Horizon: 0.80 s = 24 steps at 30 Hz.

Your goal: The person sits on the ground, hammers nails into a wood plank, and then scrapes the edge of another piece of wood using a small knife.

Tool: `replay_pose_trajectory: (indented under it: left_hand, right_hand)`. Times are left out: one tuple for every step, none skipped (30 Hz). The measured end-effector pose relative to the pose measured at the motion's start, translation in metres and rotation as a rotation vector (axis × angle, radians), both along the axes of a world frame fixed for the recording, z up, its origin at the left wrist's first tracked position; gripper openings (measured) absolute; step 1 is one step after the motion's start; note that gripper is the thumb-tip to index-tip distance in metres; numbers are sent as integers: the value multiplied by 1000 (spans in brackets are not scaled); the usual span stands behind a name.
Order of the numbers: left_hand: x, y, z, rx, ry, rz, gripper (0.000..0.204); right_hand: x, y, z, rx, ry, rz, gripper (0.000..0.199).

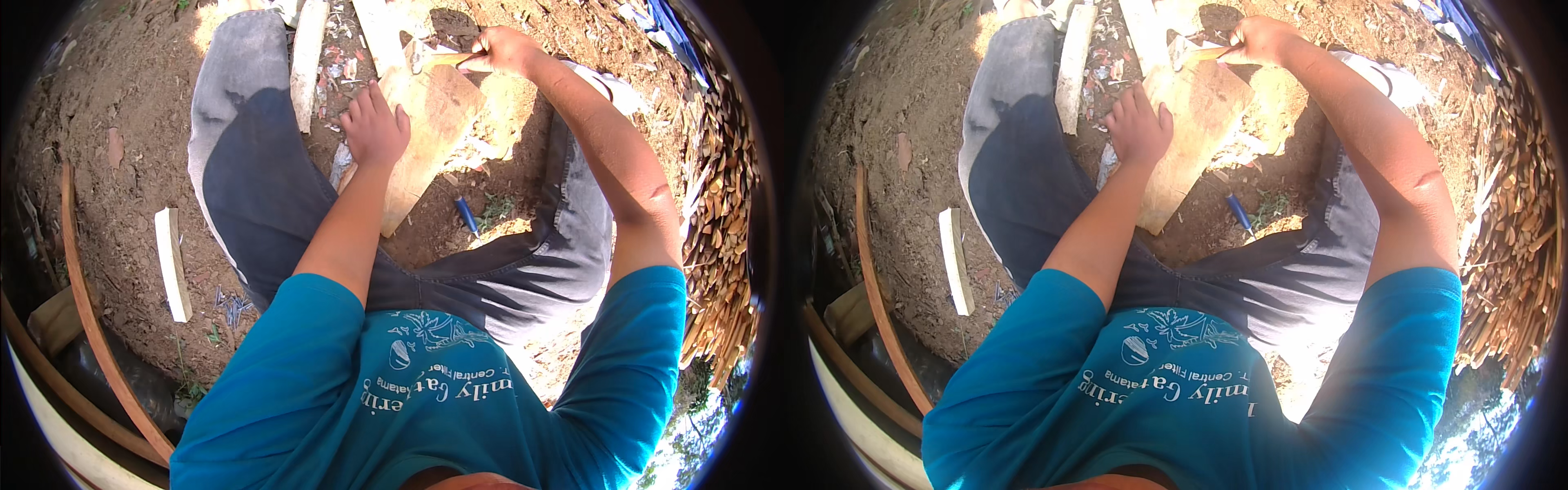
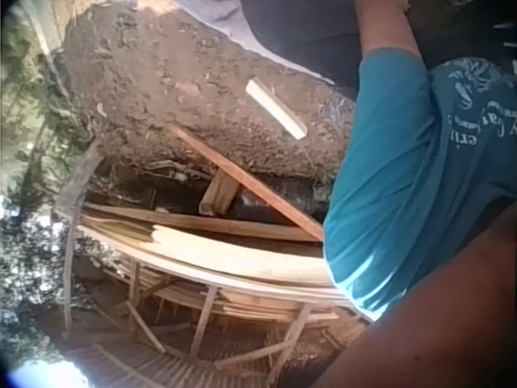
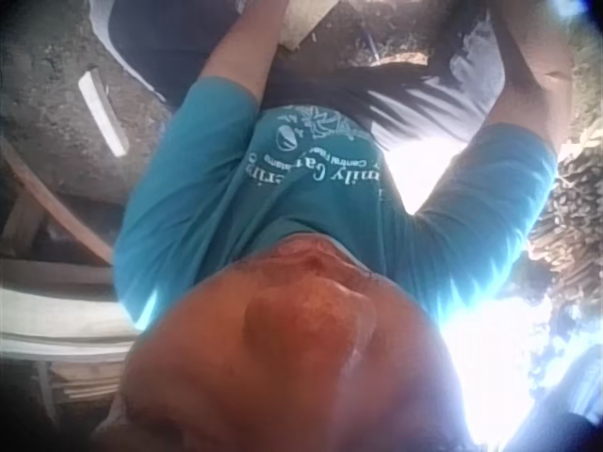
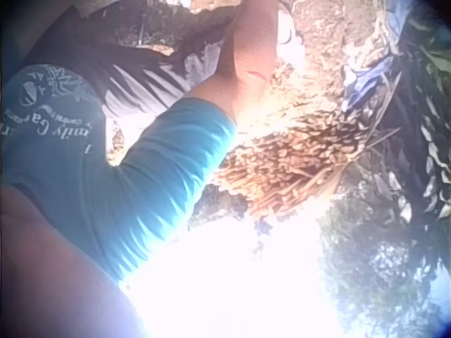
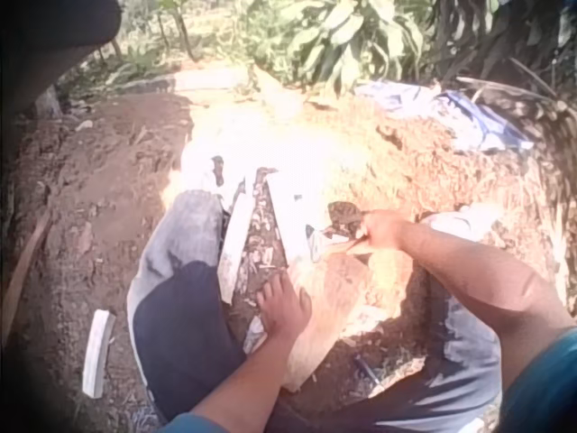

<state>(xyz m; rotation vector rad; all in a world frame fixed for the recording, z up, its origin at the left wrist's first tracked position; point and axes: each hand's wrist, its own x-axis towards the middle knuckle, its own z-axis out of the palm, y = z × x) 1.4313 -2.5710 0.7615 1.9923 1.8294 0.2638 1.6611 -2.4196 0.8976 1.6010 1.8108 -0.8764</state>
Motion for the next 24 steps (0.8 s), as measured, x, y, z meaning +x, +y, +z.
replay_pose_trajectory:
  left_hand:
    - [0,1,0,20,11,-3,64]
    - [2,3,-1,41,22,-7,65]
    - [2,3,-1,60,34,-9,66]
    - [1,1,-2,61,36,-7,66]
    - [1,0,-3,62,38,-5,66]
    - [1,1,-2,70,36,3,66]
    - [1,1,-2,66,36,7,66]
    - [0,1,-3,61,36,11,66]
    - [-1,0,-3,53,40,12,66]
    - [0,1,-3,53,33,12,66]
    - [1,2,-2,54,27,11,66]
    - [1,3,-1,54,19,4,66]
    - [2,2,-1,31,16,-2,65]
    - [2,1,-1,9,14,-9,65]
    - [2,2,-2,-10,14,-4,64]
    - [1,2,-2,-5,13,6,64]
    - [0,2,-2,0,12,16,64]
    - [-1,1,-3,4,7,15,64]
    - [0,1,-3,16,3,9,64]
    - [1,2,-3,29,-2,3,64]
    - [1,2,-4,41,-4,3,64]
    - [1,2,-3,29,5,-1,65]
    - [1,2,-2,16,14,-6,67]
    - [1,2,-1,7,21,-9,68]
  right_hand:
    - [2,-1,-3,-36,87,-8,42]
    - [4,-3,-6,-73,173,-17,47]
    - [2,-5,-7,-144,97,17,42]
    - [1,-7,-7,-215,20,50,38]
    - [0,-9,-8,-286,-57,83,35]
    - [-1,-6,-6,-265,-39,92,37]
    - [-1,-3,-4,-175,-29,61,37]
    - [-2,2,-1,-85,-18,32,37]
    - [-5,4,1,0,-4,0,37]
    - [-6,3,1,-54,5,19,39]
    - [-9,1,3,-108,13,38,42]
    - [-10,-4,5,-163,21,51,44]
    - [-11,-7,6,-217,30,63,46]
    - [0,-9,-9,-266,2,144,46]
    - [-3,-5,-6,-152,-41,118,45]
    - [-7,0,-2,-38,-83,92,44]
    - [-11,3,1,76,-123,66,43]
    - [-2,7,-3,52,-132,52,39]
    - [4,3,-8,0,-47,-12,40]
    - [8,-4,-15,-51,38,-77,41]
    - [4,-7,-14,-102,126,-137,42]
    - [1,-10,-9,-109,87,-8,42]
    - [-2,-8,-9,-158,17,21,42]
    - [-4,-6,-8,-203,-55,53,42]
